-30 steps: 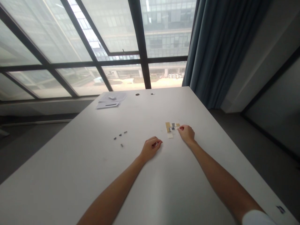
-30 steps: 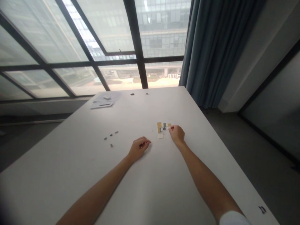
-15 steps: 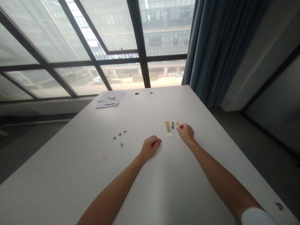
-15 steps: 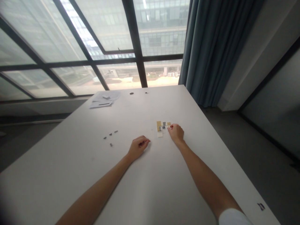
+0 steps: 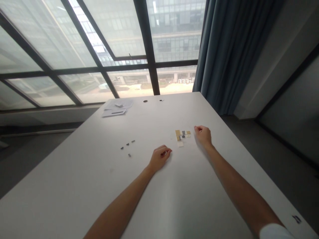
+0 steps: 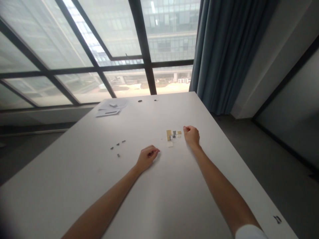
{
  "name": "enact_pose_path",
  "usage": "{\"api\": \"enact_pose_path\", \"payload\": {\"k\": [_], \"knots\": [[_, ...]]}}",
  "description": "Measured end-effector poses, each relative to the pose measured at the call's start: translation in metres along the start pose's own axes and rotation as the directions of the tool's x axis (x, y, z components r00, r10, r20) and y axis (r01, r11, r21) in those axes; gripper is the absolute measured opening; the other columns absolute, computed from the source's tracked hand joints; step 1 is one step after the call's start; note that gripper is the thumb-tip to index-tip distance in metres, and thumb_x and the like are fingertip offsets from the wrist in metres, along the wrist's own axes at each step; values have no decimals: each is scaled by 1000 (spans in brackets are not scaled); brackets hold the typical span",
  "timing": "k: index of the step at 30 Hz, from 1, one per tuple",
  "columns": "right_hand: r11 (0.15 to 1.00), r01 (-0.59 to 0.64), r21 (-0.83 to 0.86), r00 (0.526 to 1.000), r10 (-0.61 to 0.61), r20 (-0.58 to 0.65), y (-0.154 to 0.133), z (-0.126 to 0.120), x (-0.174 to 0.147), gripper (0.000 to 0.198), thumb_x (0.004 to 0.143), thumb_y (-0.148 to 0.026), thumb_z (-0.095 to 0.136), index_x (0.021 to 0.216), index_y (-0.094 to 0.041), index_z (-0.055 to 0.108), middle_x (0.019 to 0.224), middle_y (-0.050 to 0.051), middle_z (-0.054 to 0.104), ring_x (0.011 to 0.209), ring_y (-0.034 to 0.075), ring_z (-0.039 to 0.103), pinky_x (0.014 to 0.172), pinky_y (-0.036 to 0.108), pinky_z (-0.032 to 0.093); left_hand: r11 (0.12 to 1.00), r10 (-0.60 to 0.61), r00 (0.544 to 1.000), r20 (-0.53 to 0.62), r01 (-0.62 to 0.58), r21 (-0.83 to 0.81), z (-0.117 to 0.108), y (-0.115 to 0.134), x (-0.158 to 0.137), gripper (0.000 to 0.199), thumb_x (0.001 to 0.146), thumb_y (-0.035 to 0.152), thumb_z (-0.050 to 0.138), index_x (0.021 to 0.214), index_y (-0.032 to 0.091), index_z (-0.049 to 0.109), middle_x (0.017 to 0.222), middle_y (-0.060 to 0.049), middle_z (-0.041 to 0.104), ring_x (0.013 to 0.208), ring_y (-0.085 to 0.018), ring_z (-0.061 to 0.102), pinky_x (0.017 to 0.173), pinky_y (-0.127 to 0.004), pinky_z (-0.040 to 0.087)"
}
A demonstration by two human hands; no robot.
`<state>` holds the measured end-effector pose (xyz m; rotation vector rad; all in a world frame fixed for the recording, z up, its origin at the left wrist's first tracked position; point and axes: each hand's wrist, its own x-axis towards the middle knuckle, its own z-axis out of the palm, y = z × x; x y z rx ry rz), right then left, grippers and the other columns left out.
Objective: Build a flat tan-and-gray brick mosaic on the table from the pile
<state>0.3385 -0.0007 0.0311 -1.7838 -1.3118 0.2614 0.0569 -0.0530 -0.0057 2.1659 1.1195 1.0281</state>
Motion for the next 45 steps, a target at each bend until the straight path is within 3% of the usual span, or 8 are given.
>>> {"api": "enact_pose_path", "payload": {"k": [5, 11, 15, 23, 28, 34, 45], "knots": [[965, 172, 196, 984, -176, 7, -42, -20, -18, 43, 94, -47, 46, 73, -16, 68, 62, 2, 63, 58, 15, 52, 60, 26, 36, 1000, -9, 999, -47, 10, 23, 1, 1, 0, 22, 94, 28, 55, 87, 18, 73, 73, -2, 62, 63, -11, 49, 61, -23, 38], [928, 331, 173, 899, -366, 243, -67, 17, -80, 38, 95, -39, 51, 64, -18, 59, 67, 0, 61, 62, 13, 49, 61, 25, 32, 986, -75, 974, -213, 104, 129, -5, 5, 0, 22, 93, 29, 55, 80, 19, 69, 72, 0, 61, 62, -12, 49, 63, -25, 39], [926, 364, 99, 859, -375, 349, -61, 41, -107, 34, 94, -36, 54, 65, -19, 60, 72, 2, 64, 67, 13, 51, 63, 24, 31, 962, -138, 951, -276, 195, 191, -9, -6, 1, 22, 92, 30, 54, 79, 18, 69, 74, -1, 65, 63, -12, 52, 66, -25, 41], [909, 417, 12, 787, -368, 495, -51, 57, -127, 27, 96, -33, 54, 76, -20, 64, 72, 0, 65, 66, 13, 54, 63, 24, 29, 949, -247, 936, -249, 286, 132, -6, -22, 5, 21, 88, 29, 56, 82, 17, 72, 78, -3, 70, 67, -14, 57, 68, -26, 44], [899, 437, -44, 783, -356, 511, -49, 60, -126, 27, 96, -33, 54, 74, -19, 63, 75, 1, 67, 67, 13, 54, 62, 26, 26, 935, -269, 937, -221, 310, 175, -6, -17, 5, 22, 89, 29, 55, 81, 17, 72, 78, -3, 71, 68, -14, 58, 68, -26, 43], [875, 480, -61, 769, -386, 509, -46, 62, -126, 28, 96, -32, 54, 72, -19, 61, 76, 1, 67, 67, 13, 54, 62, 27, 24, 910, -276, 955, -103, 295, 293, -6, -9, 3, 19, 88, 28, 57, 81, 22, 73, 82, -2, 72, 70, -15, 60, 66, -26, 39], [865, 499, -51, 754, -404, 518, -46, 60, -126, 31, 99, -34, 51, 74, -19, 63, 76, 1, 67, 67, 13, 55, 62, 27, 25, 903, -279, 957, -84, 291, 316, -5, -6, 3, 20, 88, 28, 56, 83, 22, 74, 83, -3, 72, 72, -15, 60, 67, -27, 40]]}}
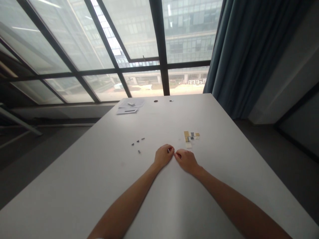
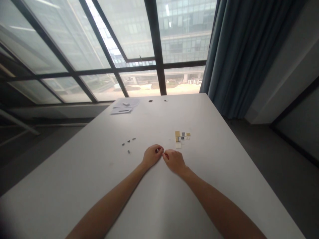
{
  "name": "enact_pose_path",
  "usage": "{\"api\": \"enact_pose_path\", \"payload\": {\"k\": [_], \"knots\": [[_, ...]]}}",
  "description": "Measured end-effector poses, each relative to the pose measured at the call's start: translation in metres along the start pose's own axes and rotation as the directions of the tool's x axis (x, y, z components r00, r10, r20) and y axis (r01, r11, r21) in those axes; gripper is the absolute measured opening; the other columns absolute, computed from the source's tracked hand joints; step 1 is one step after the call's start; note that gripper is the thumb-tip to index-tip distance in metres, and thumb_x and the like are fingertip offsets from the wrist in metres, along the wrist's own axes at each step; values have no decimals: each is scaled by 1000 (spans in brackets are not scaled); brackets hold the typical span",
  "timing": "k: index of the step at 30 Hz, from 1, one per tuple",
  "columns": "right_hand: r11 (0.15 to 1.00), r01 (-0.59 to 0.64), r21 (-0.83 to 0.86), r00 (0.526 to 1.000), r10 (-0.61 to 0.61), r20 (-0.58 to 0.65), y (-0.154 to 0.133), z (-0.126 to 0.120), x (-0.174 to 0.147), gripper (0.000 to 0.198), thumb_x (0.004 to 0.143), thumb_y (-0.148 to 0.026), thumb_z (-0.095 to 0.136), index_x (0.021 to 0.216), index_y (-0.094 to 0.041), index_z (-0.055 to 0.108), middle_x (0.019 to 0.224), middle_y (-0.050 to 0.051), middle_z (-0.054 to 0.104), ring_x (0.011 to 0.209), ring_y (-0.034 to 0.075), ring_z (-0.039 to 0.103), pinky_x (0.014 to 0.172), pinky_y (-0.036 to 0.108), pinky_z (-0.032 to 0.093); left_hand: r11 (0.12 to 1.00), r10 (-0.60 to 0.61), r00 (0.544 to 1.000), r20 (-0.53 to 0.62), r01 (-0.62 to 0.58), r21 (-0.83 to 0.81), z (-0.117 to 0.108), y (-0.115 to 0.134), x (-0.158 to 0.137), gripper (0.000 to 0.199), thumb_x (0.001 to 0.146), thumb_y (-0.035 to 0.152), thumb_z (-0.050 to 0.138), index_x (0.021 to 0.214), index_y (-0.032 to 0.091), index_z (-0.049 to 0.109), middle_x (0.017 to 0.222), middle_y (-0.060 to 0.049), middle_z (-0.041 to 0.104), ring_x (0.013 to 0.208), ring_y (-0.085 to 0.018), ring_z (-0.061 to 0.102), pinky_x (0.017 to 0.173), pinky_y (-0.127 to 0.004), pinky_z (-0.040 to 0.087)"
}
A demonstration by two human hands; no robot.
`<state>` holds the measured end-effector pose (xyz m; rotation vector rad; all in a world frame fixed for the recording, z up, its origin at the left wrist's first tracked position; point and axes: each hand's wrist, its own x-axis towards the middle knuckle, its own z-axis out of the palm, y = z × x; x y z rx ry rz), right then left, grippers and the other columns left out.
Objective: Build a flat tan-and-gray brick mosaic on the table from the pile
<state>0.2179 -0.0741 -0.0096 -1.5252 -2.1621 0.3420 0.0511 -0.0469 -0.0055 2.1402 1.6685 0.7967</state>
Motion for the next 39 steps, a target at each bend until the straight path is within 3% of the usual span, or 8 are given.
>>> {"api": "enact_pose_path", "payload": {"k": [31, 39], "knots": [[1000, 8, 16, 1000, -9, 21, 5, 1, -2, 30, 98, -34, 50, 75, -20, 64, 78, 3, 68, 70, 14, 57, 63, 27, 26, 998, 8, 1000, 21, -9, 58, -4, 10, -4, 21, 88, 27, 55, 83, 22, 75, 83, -4, 71, 77, -18, 61, 69, -28, 43], [1000, 10, 13, 1000, -11, 21, 3, -3, -2, 28, 97, -32, 50, 75, -20, 64, 78, 3, 68, 69, 15, 55, 63, 27, 26, 998, 45, 992, 115, -50, 40, -10, 2, 2, 23, 87, 27, 54, 84, 20, 75, 83, -4, 72, 76, -17, 61, 68, -27, 43]]}}
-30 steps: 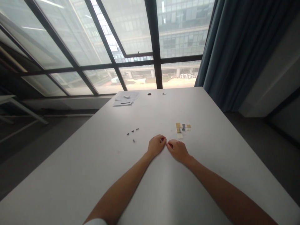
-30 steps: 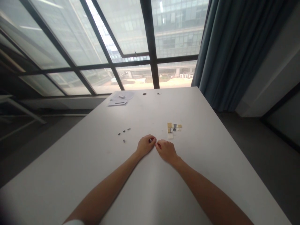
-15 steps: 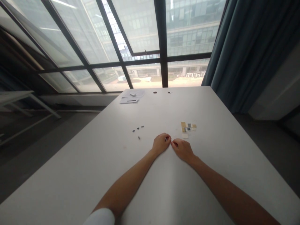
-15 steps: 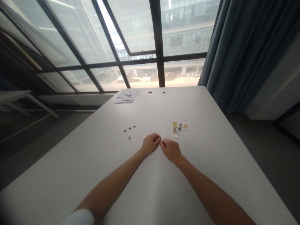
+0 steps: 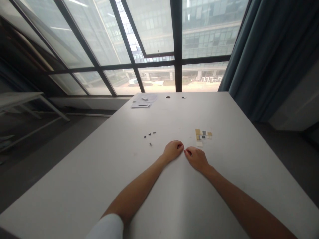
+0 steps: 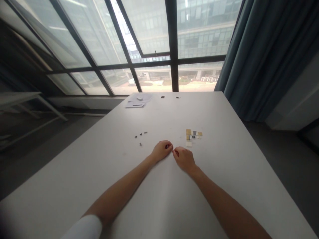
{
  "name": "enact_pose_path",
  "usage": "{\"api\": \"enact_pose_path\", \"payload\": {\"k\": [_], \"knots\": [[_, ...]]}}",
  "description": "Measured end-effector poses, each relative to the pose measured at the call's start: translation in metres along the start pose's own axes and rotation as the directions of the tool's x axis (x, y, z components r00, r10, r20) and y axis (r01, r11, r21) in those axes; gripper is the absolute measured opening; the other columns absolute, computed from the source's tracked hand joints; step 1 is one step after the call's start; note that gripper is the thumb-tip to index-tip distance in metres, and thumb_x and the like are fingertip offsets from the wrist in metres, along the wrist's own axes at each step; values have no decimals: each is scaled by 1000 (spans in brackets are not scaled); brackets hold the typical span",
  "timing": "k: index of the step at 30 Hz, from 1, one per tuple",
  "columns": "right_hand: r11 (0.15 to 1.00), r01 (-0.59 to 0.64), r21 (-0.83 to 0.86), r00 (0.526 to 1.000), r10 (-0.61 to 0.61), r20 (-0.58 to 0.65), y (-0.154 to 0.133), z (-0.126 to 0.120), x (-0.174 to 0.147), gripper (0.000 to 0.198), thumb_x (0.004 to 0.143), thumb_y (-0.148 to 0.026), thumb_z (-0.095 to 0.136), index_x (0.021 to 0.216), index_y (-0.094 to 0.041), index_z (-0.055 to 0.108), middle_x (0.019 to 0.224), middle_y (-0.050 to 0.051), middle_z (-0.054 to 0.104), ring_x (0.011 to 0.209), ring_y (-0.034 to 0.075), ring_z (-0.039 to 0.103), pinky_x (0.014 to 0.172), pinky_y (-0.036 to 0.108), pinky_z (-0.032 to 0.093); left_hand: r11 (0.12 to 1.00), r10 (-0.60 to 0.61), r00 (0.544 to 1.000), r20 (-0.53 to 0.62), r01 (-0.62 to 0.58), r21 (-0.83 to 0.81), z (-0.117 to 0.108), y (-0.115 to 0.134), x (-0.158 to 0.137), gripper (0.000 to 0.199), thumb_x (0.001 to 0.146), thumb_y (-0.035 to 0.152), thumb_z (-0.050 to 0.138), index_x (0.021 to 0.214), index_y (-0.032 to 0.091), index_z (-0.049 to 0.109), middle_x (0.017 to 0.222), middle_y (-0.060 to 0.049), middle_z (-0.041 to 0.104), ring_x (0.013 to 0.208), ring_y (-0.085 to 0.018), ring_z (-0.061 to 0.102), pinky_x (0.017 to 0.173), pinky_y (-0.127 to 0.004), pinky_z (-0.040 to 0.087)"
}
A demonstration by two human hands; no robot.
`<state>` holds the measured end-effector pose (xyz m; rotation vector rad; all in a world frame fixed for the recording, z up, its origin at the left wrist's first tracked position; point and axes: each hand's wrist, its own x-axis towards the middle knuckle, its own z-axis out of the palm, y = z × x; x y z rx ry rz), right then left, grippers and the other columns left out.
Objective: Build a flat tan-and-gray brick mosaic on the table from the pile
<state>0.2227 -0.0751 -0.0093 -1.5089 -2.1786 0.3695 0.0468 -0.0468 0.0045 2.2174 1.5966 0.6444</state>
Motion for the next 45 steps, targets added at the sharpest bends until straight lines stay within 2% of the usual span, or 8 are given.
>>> {"api": "enact_pose_path", "payload": {"k": [3, 5, 9, 12, 16, 19, 23, 45], "knots": [[1000, 6, 3, 1000, -6, 0, 0, 0, 0, 29, 97, -32, 50, 75, -19, 64, 76, 3, 67, 67, 14, 54, 62, 27, 25, 992, 125, 983, 131, -120, -46, -16, -4, 4, 22, 88, 29, 56, 89, 20, 77, 86, -3, 73, 74, -15, 61, 69, -25, 44], [1000, 10, 8, 1000, -10, -9, 1, 1, 0, 29, 97, -31, 51, 74, -19, 64, 74, 3, 66, 66, 14, 53, 62, 27, 25, 981, 191, 971, 148, -185, -51, -31, -9, 8, 22, 88, 32, 59, 96, 22, 77, 91, -3, 73, 74, -14, 61, 71, -25, 46], [1000, 17, 19, 1000, -16, -26, 0, 1, -1, 27, 96, -29, 51, 73, -19, 63, 74, 2, 66, 66, 14, 52, 62, 27, 24, 985, 160, 981, -112, -152, 77, -62, -33, 17, 27, 88, 34, 63, 111, 23, 72, 96, -3, 71, 85, -18, 61, 84, -30, 48], [1000, 9, 18, 1000, -9, -26, -1, 1, 0, 26, 94, -27, 52, 72, -19, 63, 74, 2, 65, 65, 13, 52, 62, 27, 23, 962, 88, 940, -331, 6, 272, -79, -62, 20, 37, 86, 31, 66, 122, 24, 68, 99, -5, 70, 98, -25, 57, 95, -38, 44], [1000, -7, 15, 1000, 7, -19, -1, 3, 0, 25, 94, -28, 53, 73, -19, 63, 74, 2, 66, 65, 13, 51, 61, 27, 22, 894, -106, 893, -438, 279, 351, -92, -100, 16, 36, 83, 36, 68, 117, 24, 72, 103, -8, 68, 103, -29, 55, 92, -41, 44], [1000, -8, 18, 1000, 8, -19, 1, 4, 0, 25, 95, -28, 53, 75, -19, 64, 75, 2, 67, 66, 13, 53, 61, 27, 23, 843, -210, 870, -447, 393, 368, -94, -119, 12, 35, 80, 43, 69, 109, 25, 75, 109, -9, 67, 106, -32, 55, 88, -42, 44], [1000, -5, 17, 1000, 6, -26, 1, 4, 0, 24, 95, -28, 53, 75, -19, 64, 76, 3, 67, 67, 14, 53, 61, 27, 23, 823, -255, 870, -421, 424, 377, -92, -129, 11, 30, 79, 41, 66, 103, 27, 77, 109, -8, 68, 106, -32, 55, 87, -43, 44], [1000, -11, 11, 1000, 11, 2, -1, 1, 1, 25, 95, -28, 51, 76, -20, 65, 76, 2, 66, 68, 14, 53, 63, 26, 26, 792, -347, 842, -412, 499, 352, -84, -127, 14, 24, 82, 36, 58, 88, 22, 77, 103, -11, 69, 103, -31, 59, 89, -44, 43]]}}
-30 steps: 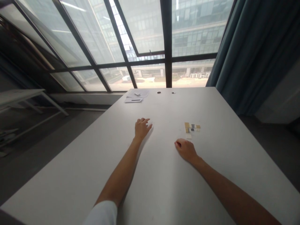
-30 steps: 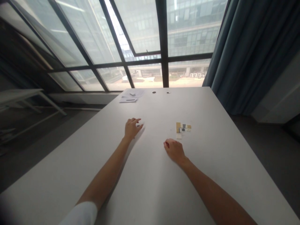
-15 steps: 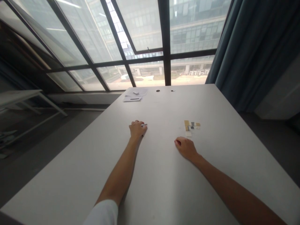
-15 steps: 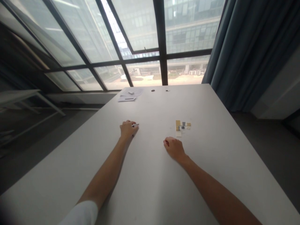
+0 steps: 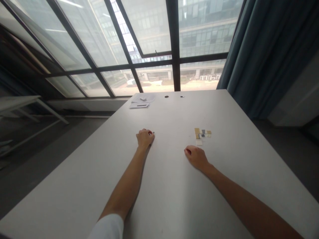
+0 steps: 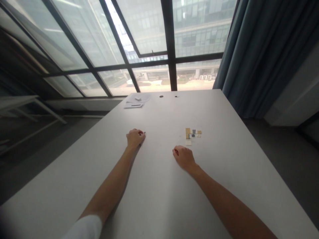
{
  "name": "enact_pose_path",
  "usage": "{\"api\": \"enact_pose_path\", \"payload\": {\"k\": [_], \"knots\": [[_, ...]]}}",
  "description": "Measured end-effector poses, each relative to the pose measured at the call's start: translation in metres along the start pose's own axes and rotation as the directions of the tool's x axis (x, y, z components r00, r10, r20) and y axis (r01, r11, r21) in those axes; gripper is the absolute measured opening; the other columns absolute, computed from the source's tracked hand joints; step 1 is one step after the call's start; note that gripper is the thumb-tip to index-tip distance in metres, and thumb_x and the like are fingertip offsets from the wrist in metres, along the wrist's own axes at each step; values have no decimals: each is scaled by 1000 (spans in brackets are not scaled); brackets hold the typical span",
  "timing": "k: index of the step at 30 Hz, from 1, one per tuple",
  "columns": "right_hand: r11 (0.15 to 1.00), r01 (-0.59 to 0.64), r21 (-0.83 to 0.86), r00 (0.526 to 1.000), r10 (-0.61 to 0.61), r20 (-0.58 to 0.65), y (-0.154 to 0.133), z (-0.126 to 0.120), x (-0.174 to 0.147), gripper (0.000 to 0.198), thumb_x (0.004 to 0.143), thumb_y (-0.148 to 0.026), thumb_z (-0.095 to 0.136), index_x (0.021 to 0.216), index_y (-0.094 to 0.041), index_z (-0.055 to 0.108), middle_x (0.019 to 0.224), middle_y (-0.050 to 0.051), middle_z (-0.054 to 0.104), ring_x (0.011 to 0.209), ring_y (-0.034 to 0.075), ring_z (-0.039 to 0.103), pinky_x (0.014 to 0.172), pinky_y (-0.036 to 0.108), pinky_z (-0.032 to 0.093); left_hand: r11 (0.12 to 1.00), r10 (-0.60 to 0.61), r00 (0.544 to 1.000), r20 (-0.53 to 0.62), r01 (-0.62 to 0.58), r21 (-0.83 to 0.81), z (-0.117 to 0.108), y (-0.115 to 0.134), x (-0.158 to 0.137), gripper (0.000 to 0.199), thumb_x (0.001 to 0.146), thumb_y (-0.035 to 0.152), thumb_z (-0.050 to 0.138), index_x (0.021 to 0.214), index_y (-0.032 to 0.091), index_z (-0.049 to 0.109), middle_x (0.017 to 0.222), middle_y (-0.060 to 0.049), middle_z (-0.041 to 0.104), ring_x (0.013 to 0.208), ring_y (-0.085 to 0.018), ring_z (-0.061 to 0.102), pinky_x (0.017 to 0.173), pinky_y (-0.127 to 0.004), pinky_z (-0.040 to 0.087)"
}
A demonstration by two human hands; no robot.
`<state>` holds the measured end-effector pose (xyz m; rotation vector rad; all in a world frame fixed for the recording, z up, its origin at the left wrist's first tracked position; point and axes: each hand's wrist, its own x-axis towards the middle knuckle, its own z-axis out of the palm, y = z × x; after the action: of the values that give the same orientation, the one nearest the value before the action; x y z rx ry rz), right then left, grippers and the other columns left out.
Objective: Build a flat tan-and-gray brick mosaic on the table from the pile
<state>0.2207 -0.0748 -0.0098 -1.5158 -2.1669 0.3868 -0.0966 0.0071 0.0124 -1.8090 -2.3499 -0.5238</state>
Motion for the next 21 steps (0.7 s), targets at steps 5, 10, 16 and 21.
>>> {"api": "enact_pose_path", "payload": {"k": [5, 10, 16, 21], "knots": [[1000, 9, 24, 1000, -8, -8, 0, 0, 0, 25, 95, -29, 52, 75, -19, 64, 74, 1, 66, 67, 13, 53, 62, 26, 26, 998, 40, 999, 25, -39, -56, -8, 11, -3, 21, 80, 36, 63, 87, 24, 78, 98, -7, 70, 97, -27, 62, 87, -39, 46], [997, 7, 79, 1000, -6, -20, 0, -1, 0, 22, 93, -29, 56, 75, -20, 66, 73, 1, 65, 67, 14, 54, 63, 26, 30, 948, 233, 972, 5, -226, -224, -12, 41, -16, 14, 79, 32, 67, 81, 23, 77, 92, -6, 70, 91, -23, 63, 87, -36, 49], [960, 57, 273, 981, -3, -193, 5, 0, 4, 12, 89, -21, 56, 90, -19, 67, 86, 3, 67, 74, 15, 58, 70, 25, 41, 756, 470, 883, -11, -409, -511, -11, 93, -56, 6, 79, 25, 69, 82, 23, 74, 88, -3, 67, 85, -19, 61, 85, -34, 50], [952, 71, 297, 956, 20, -292, 9, 0, 5, 19, 88, -20, 56, 103, -19, 66, 92, 5, 67, 74, 16, 57, 71, 26, 44, 652, 594, 799, -95, -547, -525, -2, 113, -83, 8, 79, 21, 70, 86, 24, 73, 91, -4, 66, 92, -20, 60, 87, -35, 50]]}}
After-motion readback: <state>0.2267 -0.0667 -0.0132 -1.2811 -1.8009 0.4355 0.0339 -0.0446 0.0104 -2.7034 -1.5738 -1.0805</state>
